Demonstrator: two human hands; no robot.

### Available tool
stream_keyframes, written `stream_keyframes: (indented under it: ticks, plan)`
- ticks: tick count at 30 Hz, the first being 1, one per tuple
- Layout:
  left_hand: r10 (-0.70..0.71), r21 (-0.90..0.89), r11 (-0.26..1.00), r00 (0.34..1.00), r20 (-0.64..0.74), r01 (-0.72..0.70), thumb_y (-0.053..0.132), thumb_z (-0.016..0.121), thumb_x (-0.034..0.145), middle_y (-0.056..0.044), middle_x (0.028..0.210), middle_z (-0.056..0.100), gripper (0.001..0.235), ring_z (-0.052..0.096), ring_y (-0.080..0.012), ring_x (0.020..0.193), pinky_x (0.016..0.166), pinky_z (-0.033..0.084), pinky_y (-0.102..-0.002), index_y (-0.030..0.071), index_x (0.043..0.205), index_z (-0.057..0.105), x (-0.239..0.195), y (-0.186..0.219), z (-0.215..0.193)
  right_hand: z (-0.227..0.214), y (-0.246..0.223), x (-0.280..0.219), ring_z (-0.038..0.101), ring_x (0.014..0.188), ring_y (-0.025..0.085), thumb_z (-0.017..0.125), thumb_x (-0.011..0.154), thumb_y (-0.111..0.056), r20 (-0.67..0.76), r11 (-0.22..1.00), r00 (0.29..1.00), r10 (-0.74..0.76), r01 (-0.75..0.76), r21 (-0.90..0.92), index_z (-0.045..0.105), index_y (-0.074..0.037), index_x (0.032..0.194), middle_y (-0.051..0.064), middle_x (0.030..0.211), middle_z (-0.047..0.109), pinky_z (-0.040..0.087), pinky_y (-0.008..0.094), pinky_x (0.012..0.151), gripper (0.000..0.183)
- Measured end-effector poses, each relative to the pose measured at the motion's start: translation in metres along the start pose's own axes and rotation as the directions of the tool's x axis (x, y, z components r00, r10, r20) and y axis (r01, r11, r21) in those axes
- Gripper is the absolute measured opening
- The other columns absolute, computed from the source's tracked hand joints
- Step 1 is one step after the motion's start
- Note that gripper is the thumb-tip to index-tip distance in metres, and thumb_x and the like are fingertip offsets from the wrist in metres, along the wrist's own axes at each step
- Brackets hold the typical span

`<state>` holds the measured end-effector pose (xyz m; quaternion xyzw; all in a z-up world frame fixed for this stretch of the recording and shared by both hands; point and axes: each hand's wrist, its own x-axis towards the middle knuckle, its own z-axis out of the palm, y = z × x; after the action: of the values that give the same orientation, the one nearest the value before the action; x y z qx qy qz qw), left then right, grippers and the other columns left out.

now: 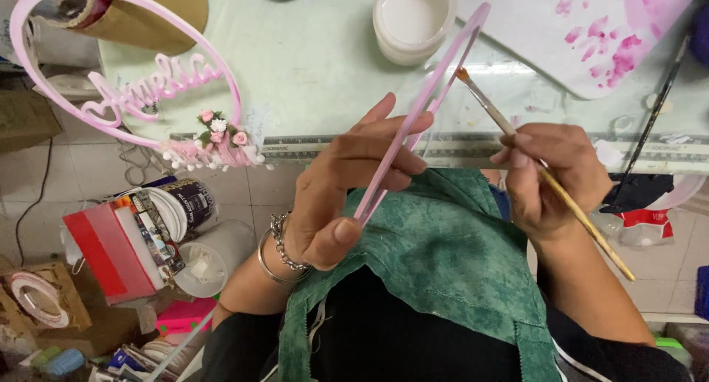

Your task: Applying a finish or paint to a pink circular name sign using a small paintbrush in a workshop setting.

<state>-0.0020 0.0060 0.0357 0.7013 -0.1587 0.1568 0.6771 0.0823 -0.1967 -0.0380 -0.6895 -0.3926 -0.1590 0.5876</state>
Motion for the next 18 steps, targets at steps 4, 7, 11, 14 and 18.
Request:
stream_keyframes:
  ticks: [4, 7, 11, 14, 18]
  plan:
    - [-0.006, 0.023, 1.0, 1.0, -0.019, 0.006, 0.044, 0.025, 0.103, -0.009, 0.108, 0.052, 0.041, 0.047, -0.0343, 0.125, 0.118, 0.029, -0.066, 0.009, 0.106, 0.047, 0.0, -0.001, 0.001, 0.001, -0.005, -0.004, 0.062, 0.067, 0.03, 0.051, 0.094, -0.006, 0.076, 0.966, 0.995, 0.072, -0.051, -0.253, 0.053, 0.008, 0.087, 0.02, 0.073, 0.062, 0.044, 0.033, 0.057, 0.016]
    - [-0.002, 0.047, 0.999, 1.0, -0.014, 0.002, 0.042, 0.024, 0.102, -0.009, 0.11, 0.053, 0.04, 0.048, -0.0338, 0.124, 0.117, 0.031, -0.066, 0.009, 0.106, 0.046, -0.001, -0.001, 0.001, 0.003, -0.003, 0.0, 0.053, 0.046, 0.029, 0.048, 0.087, 0.009, 0.032, 0.998, 0.998, -0.057, 0.058, -0.038, 0.043, 0.013, 0.079, 0.022, 0.062, 0.052, 0.033, 0.031, 0.037, 0.01]
    - [0.006, 0.062, 0.998, 1.0, 0.006, -0.006, 0.041, 0.024, 0.102, -0.009, 0.113, 0.053, 0.039, 0.048, -0.0344, 0.125, 0.118, 0.031, -0.065, 0.009, 0.107, 0.046, 0.001, 0.0, 0.002, -0.003, -0.003, 0.003, 0.057, 0.066, 0.03, 0.056, 0.084, 0.01, 0.152, 0.975, 0.988, -0.023, 0.055, -0.213, 0.054, 0.009, 0.081, 0.021, 0.073, 0.058, 0.045, 0.033, 0.055, 0.004]
    - [-0.009, 0.083, 0.997, 1.0, 0.019, 0.007, 0.041, 0.023, 0.102, -0.01, 0.113, 0.053, 0.041, 0.047, -0.0336, 0.126, 0.118, 0.03, -0.066, 0.007, 0.107, 0.046, 0.003, 0.003, 0.003, -0.011, 0.005, -0.001, 0.056, 0.066, 0.031, 0.057, 0.086, 0.009, 0.202, 0.954, 0.973, -0.112, 0.162, -0.253, 0.055, 0.009, 0.089, 0.025, 0.081, 0.056, 0.046, 0.036, 0.055, 0.003]
    - [-0.02, 0.091, 0.996, 0.999, 0.026, 0.018, 0.042, 0.022, 0.103, -0.011, 0.114, 0.053, 0.043, 0.048, -0.0343, 0.126, 0.119, 0.029, -0.068, 0.007, 0.109, 0.046, 0.003, 0.003, 0.003, -0.014, 0.006, -0.002, 0.054, 0.062, 0.031, 0.054, 0.091, 0.002, 0.185, 0.935, 0.967, -0.173, 0.22, -0.278, 0.056, 0.008, 0.088, 0.027, 0.08, 0.056, 0.046, 0.038, 0.052, 0.008]
